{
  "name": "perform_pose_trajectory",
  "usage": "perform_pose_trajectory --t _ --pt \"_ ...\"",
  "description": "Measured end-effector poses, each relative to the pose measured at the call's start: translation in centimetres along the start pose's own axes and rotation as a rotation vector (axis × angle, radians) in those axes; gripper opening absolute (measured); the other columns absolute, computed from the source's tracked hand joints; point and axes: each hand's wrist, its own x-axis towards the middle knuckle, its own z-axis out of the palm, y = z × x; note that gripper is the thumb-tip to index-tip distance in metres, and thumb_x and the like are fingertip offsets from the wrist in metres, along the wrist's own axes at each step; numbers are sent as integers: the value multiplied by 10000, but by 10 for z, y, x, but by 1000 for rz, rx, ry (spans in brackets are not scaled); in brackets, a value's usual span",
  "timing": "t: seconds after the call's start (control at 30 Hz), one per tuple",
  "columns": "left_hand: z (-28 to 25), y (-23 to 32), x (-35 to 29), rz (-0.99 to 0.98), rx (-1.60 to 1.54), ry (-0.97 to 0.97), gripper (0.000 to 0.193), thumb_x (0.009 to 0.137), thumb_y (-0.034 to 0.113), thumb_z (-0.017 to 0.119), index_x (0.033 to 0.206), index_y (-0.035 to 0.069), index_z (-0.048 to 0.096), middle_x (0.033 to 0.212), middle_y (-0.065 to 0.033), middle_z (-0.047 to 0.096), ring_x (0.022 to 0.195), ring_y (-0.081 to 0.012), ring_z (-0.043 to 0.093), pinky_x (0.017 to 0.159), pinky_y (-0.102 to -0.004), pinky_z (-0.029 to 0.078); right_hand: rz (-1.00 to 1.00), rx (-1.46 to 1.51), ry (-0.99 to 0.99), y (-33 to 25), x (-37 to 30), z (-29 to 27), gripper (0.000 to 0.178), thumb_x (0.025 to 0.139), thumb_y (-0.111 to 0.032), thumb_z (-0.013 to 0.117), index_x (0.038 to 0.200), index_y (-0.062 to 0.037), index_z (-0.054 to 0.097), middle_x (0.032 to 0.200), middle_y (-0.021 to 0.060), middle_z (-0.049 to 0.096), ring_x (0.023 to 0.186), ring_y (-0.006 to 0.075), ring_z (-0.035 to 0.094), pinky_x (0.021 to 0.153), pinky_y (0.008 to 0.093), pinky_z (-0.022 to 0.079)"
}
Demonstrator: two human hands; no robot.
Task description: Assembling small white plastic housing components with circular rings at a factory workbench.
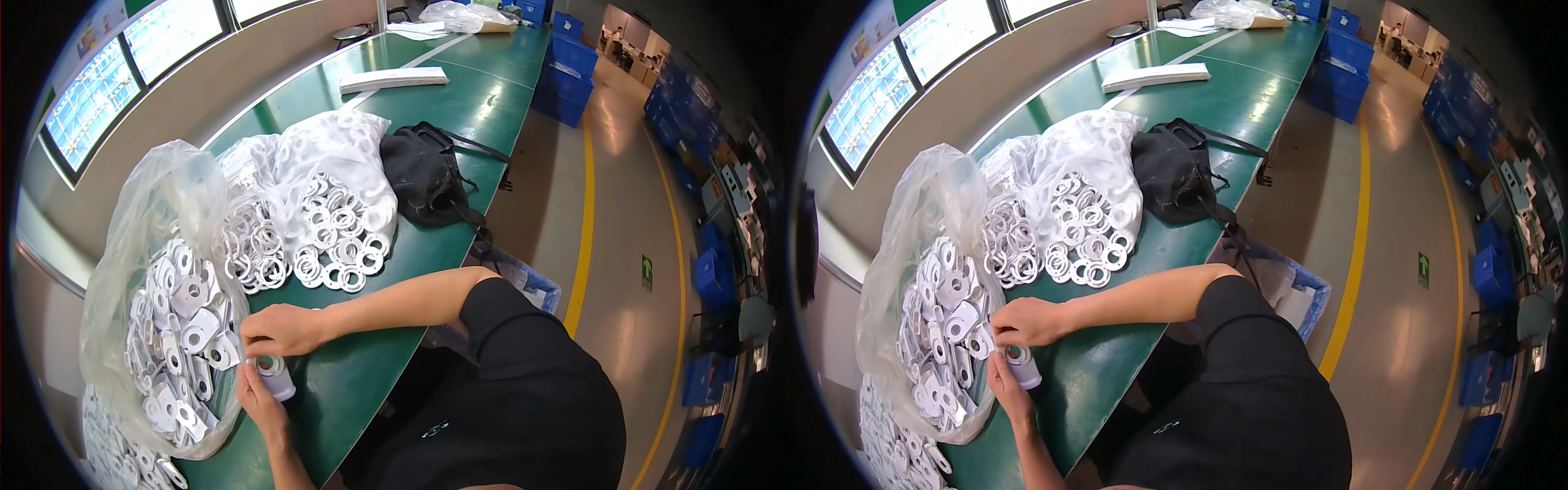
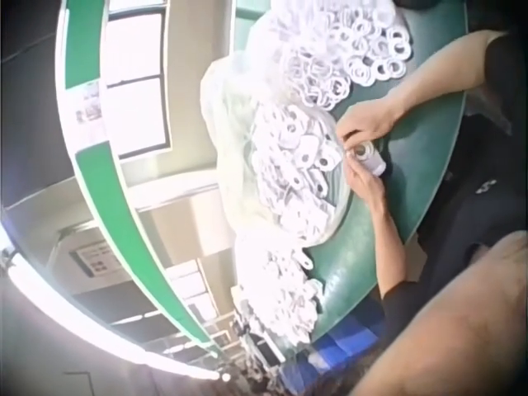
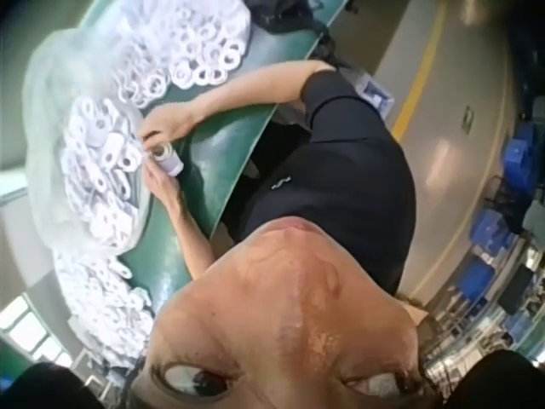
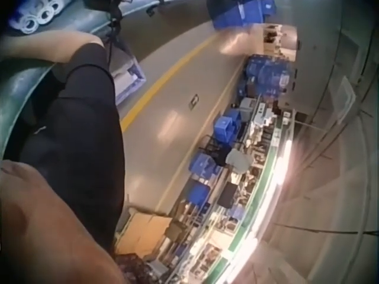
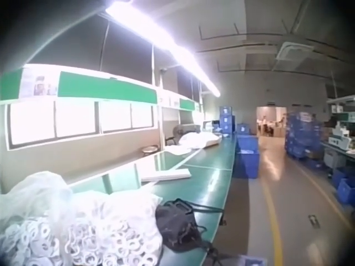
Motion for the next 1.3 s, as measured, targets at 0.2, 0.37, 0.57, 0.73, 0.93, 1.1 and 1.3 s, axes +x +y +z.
perform_pose_trajectory --t 0.2,0.37,0.57,0.73,0.93,1.1,1.3 --pt "8 6 1 2 -627 180 322 1013 253 374 1255 44 418 1204 -70 522 1069 -167 548 875 -321 473 37 330 145 10 4 4 200 868 -196 602 866 4 612 768 91 633 715 145 572 668 308 453" --pt "18 15 -4 -69 -880 100 384 1000 287 396 1297 45 409 1210 -81 525 1045 -180 575 841 -335 515 13 373 161 21 7 6 194 860 -179 606 858 14 619 765 84 638 720 116 563 666 302 451" --pt "1 -7 1 -27 -451 27 279 1009 259 383 1095 27 514 978 -31 571 837 -105 555 725 -252 456 -60 214 -36 12 5 -9 151 821 -155 613 843 -6 618 748 108 636 687 193 597 660 314 458" --pt "2 -8 3 40 -265 52 299 1013 230 387 861 34 553 781 21 544 693 -48 470 612 -205 378 -108 56 -50 13 1 -8 138 831 -152 606 836 -15 596 729 131 630 670 288 603 617 356 451" --pt "2 -6 1 1 -195 27 313 1008 239 401 780 58 515 708 37 520 594 -37 441 544 -197 353 -42 -57 -25 8 -5 -4 149 787 -181 616 784 -33 597 721 153 627 689 361 597 608 405 451" --pt "-3 -25 3 -36 -277 77 301 1010 244 384 825 42 509 730 4 506 638 -60 471 524 -209 363 -63 77 43 11 -4 4 168 796 -188 629 803 -21 617 749 153 642 710 306 625 635 377 470" --pt "18 11 0 -1 -299 313 267 963 166 486 1173 11 430 952 -63 530 760 -115 522 649 -248 457 130 436 250 12 8 18 206 867 -193 620 878 12 639 788 54 646 738 98 566 656 272 462"
